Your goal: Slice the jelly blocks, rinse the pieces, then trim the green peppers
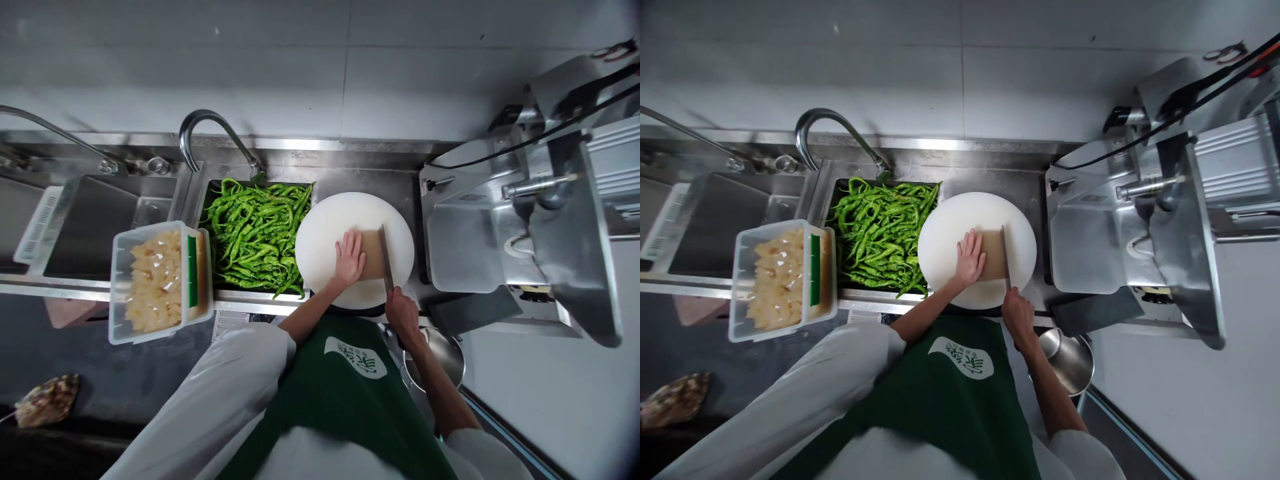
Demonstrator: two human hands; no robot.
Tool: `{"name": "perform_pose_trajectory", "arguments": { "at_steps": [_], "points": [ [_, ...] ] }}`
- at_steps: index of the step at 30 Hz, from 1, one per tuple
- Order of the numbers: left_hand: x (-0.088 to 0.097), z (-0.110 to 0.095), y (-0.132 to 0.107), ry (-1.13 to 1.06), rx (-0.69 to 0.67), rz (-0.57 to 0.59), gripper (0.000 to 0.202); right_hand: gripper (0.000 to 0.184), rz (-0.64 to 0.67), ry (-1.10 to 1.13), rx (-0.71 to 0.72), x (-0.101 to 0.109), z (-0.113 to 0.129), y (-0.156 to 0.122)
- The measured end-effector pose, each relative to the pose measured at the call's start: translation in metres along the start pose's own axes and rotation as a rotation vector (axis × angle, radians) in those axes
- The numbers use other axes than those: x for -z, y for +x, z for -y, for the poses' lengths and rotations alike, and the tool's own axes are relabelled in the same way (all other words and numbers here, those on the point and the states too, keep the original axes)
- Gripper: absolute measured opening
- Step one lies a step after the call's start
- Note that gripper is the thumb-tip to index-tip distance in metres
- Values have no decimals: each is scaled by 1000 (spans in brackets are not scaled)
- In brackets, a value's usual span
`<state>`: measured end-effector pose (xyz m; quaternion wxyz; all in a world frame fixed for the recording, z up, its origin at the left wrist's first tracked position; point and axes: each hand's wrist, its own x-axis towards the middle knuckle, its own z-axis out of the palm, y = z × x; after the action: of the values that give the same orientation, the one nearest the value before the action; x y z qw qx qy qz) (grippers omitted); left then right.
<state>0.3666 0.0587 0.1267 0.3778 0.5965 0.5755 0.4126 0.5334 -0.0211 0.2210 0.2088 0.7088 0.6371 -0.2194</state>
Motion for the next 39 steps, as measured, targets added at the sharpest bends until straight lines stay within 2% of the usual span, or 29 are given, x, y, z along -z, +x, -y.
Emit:
{"name": "perform_pose_trajectory", "arguments": {
  "at_steps": [3, 6, 9, 12, 14, 18, 21, 25, 28, 39],
  "points": [
    [-1, -6, -1, 34, -114, 71, 63, 37, -5, 29, -16, 3, 6, -2],
    [-3, -7, 0, -6, -113, 68, 67, 37, -3, 64, -46, 9, 7, 3],
    [-4, -3, 5, -114, -17, 24, 76, 37, 10, 91, -74, 13, 4, 10],
    [-5, 5, 9, -303, 176, -82, 79, 37, -4, 106, -78, 12, 3, 13],
    [-5, 11, 10, -418, 265, -110, 78, 36, -17, 109, -65, 11, 3, 10],
    [1, 22, 1, -525, 283, -204, 78, 37, -83, 122, -107, 17, 10, -4],
    [8, 27, -9, -523, 244, -268, 77, 41, -117, 99, -99, 22, 28, -18],
    [9, 24, -18, -507, 217, -252, 74, 36, -53, 84, 18, 20, 63, -28],
    [5, 18, -20, -515, 235, -235, 72, 33, -29, 85, 47, 14, 79, -29],
    [-1, 10, -20, -527, 193, -149, 77, 33, -51, 97, -8, 12, 95, -32]
  ]
}}
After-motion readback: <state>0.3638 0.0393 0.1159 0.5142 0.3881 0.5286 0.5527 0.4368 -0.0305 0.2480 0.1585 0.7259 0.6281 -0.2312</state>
